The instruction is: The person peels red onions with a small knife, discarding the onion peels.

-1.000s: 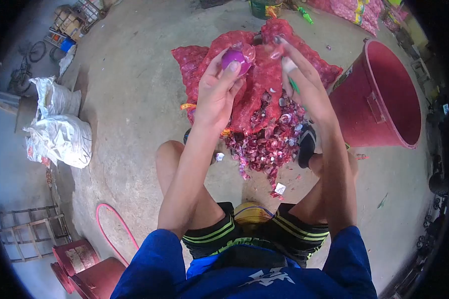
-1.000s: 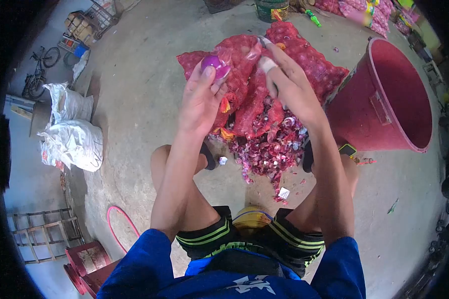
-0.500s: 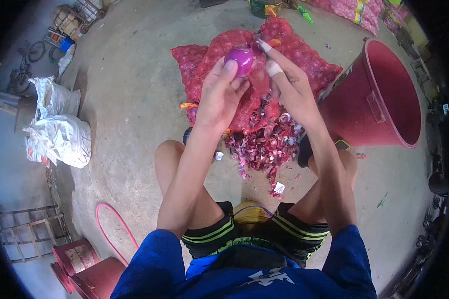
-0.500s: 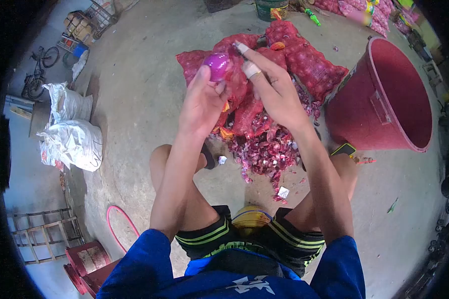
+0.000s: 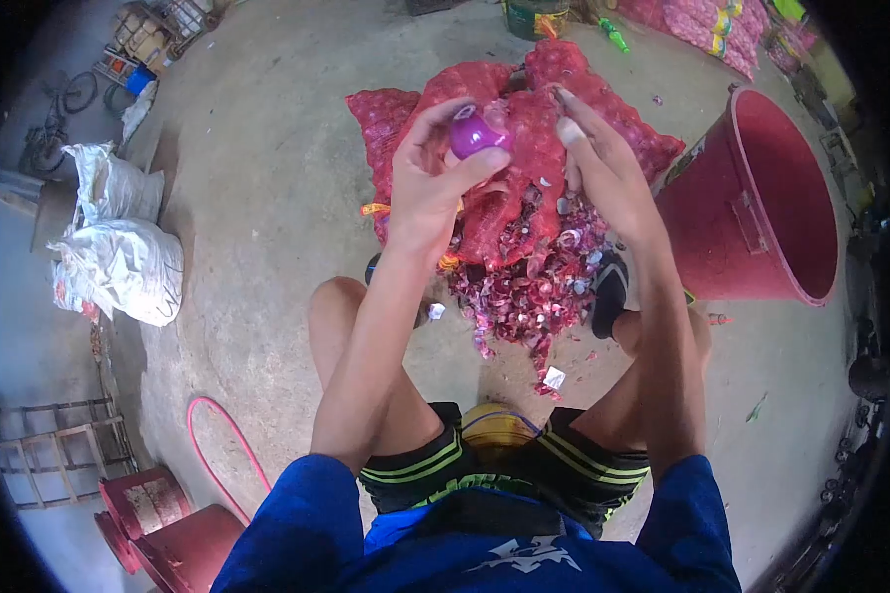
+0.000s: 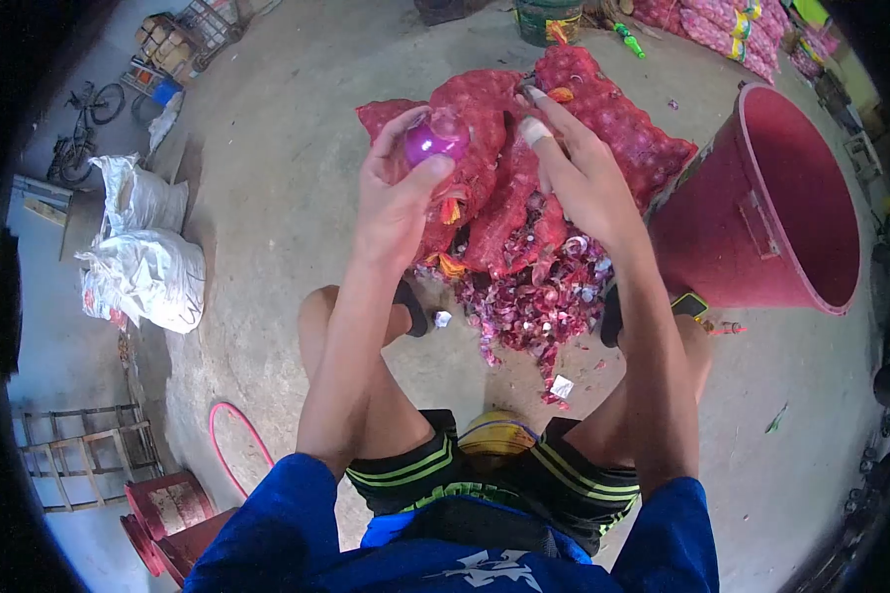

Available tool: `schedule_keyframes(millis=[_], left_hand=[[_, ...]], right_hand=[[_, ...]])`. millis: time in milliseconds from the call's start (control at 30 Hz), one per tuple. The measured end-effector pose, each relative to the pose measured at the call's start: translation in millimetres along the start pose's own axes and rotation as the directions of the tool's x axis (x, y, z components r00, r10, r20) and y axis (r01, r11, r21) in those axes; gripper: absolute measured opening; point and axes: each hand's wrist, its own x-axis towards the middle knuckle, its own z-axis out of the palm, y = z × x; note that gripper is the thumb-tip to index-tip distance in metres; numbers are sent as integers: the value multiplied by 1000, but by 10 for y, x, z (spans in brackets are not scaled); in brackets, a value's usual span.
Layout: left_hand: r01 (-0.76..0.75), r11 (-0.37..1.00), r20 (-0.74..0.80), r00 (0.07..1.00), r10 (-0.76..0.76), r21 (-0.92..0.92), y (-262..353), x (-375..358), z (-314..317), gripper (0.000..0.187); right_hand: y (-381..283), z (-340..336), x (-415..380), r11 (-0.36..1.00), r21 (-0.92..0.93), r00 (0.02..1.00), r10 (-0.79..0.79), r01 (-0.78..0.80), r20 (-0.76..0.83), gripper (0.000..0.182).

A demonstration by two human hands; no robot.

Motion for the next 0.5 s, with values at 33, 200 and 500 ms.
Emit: schedule_keyframes(millis=[33, 200, 500], left_hand=[[33, 998, -40, 999, -36, -57, 45, -7, 18, 63], [-108, 991, -67, 991, 113, 78, 50, 39, -35, 61], [-169, 969, -65, 981, 183, 180, 17, 70, -78, 67]], right_hand=[[-39, 30, -54, 996, 59, 998, -69, 69, 0, 57], [-168, 35, -252, 925, -106, 923, -343, 364, 173, 62], [-199, 112, -276, 862, -213, 887, -434, 460, 160, 63]])
